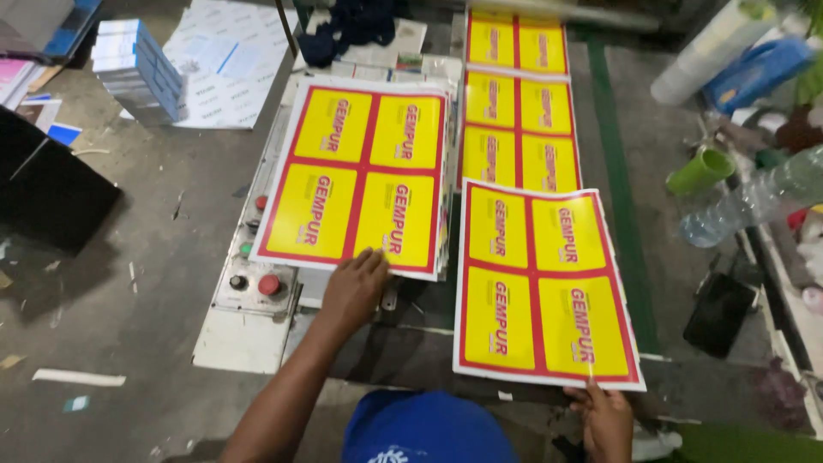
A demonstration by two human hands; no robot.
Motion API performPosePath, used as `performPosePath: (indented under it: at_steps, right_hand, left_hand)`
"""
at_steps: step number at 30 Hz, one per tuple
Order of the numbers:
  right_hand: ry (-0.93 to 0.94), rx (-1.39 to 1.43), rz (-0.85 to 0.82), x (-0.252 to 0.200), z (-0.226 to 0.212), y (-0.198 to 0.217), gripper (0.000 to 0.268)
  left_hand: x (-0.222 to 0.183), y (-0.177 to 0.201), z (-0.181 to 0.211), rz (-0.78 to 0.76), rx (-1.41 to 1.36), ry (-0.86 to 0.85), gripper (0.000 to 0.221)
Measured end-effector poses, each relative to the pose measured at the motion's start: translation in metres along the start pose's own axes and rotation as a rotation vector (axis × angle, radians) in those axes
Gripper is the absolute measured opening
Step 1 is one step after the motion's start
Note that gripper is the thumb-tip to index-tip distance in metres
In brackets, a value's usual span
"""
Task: The person stands at a workbench and repeatedly picks up large, yellow printed sheets from a pile. They align each sheet and place it onto a growing stack on the right side of the table. The sheets feature red text and grid lines.
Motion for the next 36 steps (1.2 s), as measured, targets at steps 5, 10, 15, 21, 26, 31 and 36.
performPosePath:
  at_steps: [5,10,15,21,26,31,36]
  right_hand:
    - [0.007,0.008,-0.028,-0.002,-0.008,-0.008,0.030]
    - [0.015,0.027,-0.116,0.010,0.000,-0.016,0.030]
    - [-0.027,0.013,-0.195,0.020,-0.016,-0.047,0.030]
    - [0.067,-0.015,-0.265,0.041,-0.046,-0.078,0.032]
    - [0.059,-0.047,-0.304,0.080,-0.067,-0.103,0.031]
    - [-0.026,-0.010,-0.316,0.086,-0.083,-0.107,0.036]
    - [-0.060,-0.030,-0.379,0.075,-0.047,-0.097,0.045]
  left_hand:
    - [0.022,0.026,0.011,0.018,-0.025,0.026,0.022]
    - [0.032,0.046,0.029,0.258,-0.005,0.110,0.015]
    - [0.033,0.042,0.035,0.331,-0.040,0.230,0.013]
    - [0.030,0.035,0.045,0.353,-0.031,0.256,0.012]
    - [0.029,0.032,0.051,0.354,-0.010,0.271,0.013]
    - [0.027,0.034,0.062,0.368,0.007,0.281,0.014]
    - [0.021,0.029,0.082,0.313,-0.119,0.230,0.019]
Point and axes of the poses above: each hand's wrist, its own x-axis towards the middle knuckle, its own y-axis out of the back of the hand, z = x × y, the point moved 2 cm from there along x, towards the middle knuckle, and after that the axes turned 4 degrees about z, right-handed, at the moved point
